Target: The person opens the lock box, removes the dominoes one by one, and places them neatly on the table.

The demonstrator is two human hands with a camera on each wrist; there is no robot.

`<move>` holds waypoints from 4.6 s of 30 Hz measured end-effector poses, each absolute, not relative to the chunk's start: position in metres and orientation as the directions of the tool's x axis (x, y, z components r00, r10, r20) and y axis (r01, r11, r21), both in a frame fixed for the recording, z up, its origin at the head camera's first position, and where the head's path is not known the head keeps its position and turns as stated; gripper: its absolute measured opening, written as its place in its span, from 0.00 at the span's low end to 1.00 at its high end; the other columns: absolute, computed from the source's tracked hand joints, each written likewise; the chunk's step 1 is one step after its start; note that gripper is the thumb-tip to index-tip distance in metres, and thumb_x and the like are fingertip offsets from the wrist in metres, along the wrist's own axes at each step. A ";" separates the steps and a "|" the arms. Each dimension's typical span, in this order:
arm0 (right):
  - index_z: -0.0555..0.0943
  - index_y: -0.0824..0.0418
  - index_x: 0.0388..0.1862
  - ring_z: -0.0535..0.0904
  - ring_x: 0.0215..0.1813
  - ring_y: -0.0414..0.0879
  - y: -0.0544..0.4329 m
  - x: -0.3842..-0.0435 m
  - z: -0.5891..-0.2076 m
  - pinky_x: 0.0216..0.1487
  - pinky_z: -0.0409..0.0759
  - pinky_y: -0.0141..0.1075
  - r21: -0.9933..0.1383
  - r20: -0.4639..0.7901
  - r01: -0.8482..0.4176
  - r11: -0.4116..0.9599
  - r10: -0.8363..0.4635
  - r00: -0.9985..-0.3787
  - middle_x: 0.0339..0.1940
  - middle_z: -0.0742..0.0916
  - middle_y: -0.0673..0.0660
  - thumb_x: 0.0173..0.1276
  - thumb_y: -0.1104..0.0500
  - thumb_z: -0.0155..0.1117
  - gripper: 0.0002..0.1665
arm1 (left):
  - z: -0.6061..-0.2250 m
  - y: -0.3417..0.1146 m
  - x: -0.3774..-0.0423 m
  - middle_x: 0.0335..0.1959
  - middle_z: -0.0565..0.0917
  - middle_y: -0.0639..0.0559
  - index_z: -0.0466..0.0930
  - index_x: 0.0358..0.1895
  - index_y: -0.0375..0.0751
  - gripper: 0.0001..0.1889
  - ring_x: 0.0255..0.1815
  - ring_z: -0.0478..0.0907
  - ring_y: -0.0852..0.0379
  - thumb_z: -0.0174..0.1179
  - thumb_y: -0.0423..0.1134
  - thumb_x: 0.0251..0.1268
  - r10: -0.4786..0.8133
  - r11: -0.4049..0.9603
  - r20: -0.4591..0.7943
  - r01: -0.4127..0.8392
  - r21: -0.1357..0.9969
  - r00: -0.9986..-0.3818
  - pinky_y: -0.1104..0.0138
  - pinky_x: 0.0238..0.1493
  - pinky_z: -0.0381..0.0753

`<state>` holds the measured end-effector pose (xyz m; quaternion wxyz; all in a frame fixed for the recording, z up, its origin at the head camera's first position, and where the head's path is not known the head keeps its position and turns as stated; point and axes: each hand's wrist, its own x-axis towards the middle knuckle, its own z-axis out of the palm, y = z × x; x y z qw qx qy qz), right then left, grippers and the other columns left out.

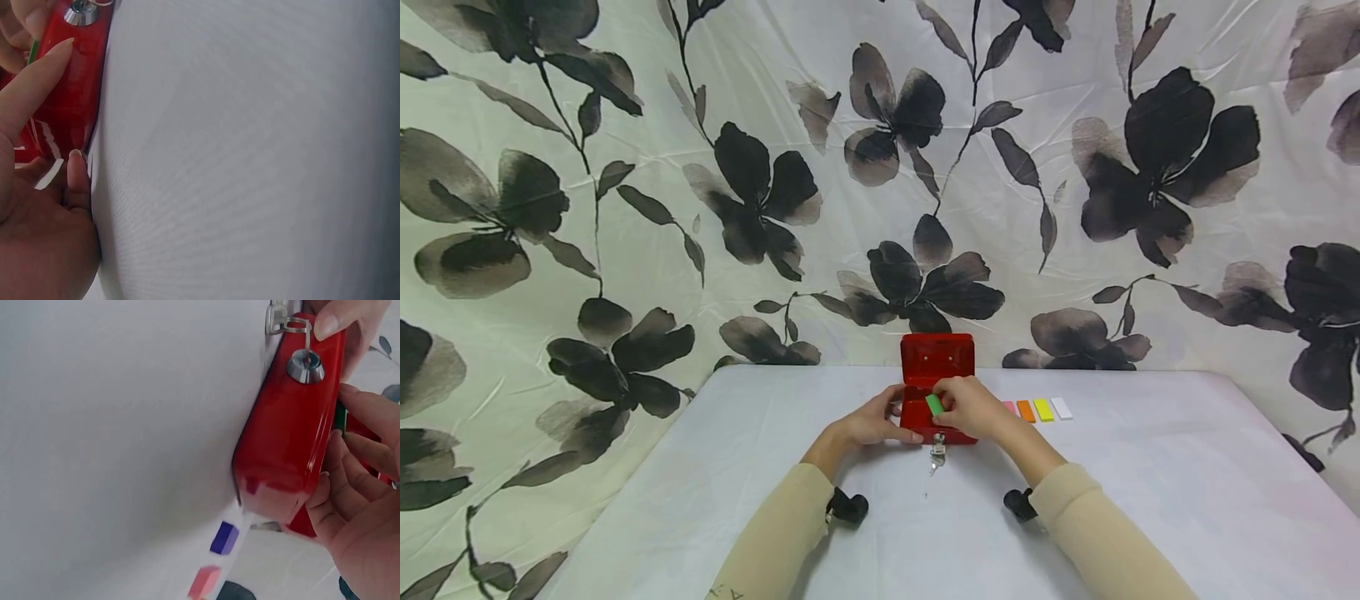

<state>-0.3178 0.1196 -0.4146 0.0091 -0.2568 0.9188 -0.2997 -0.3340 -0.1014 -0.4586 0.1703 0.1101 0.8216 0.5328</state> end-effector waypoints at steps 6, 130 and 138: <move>0.81 0.71 0.56 0.78 0.40 0.48 0.131 -0.313 -0.412 0.45 0.84 0.41 -0.557 0.141 -0.465 0.688 -0.474 -0.869 0.38 0.87 0.56 0.63 0.64 0.76 0.24 | -0.459 -0.102 -0.333 0.62 0.74 0.49 0.60 0.78 0.48 0.49 0.62 0.67 0.47 0.79 0.39 0.54 0.362 0.399 -0.164 -0.006 0.917 -0.917 0.46 0.67 0.72; 0.77 0.79 0.57 0.72 0.37 0.51 0.318 -0.326 -0.431 0.39 0.70 0.43 -0.463 -0.046 -0.239 0.853 -0.293 -0.955 0.31 0.76 0.56 0.67 0.60 0.71 0.28 | -0.457 -0.101 -0.330 0.59 0.75 0.51 0.63 0.76 0.51 0.50 0.60 0.68 0.48 0.82 0.40 0.47 0.331 0.406 -0.158 -0.011 0.914 -0.930 0.50 0.64 0.76; 0.76 0.79 0.58 0.71 0.36 0.50 0.318 -0.325 -0.432 0.37 0.68 0.42 -0.470 -0.040 -0.239 0.850 -0.290 -0.956 0.31 0.76 0.55 0.67 0.60 0.71 0.29 | -0.457 -0.102 -0.330 0.60 0.75 0.51 0.62 0.76 0.51 0.50 0.60 0.68 0.48 0.82 0.40 0.47 0.330 0.411 -0.158 -0.009 0.912 -0.931 0.49 0.64 0.76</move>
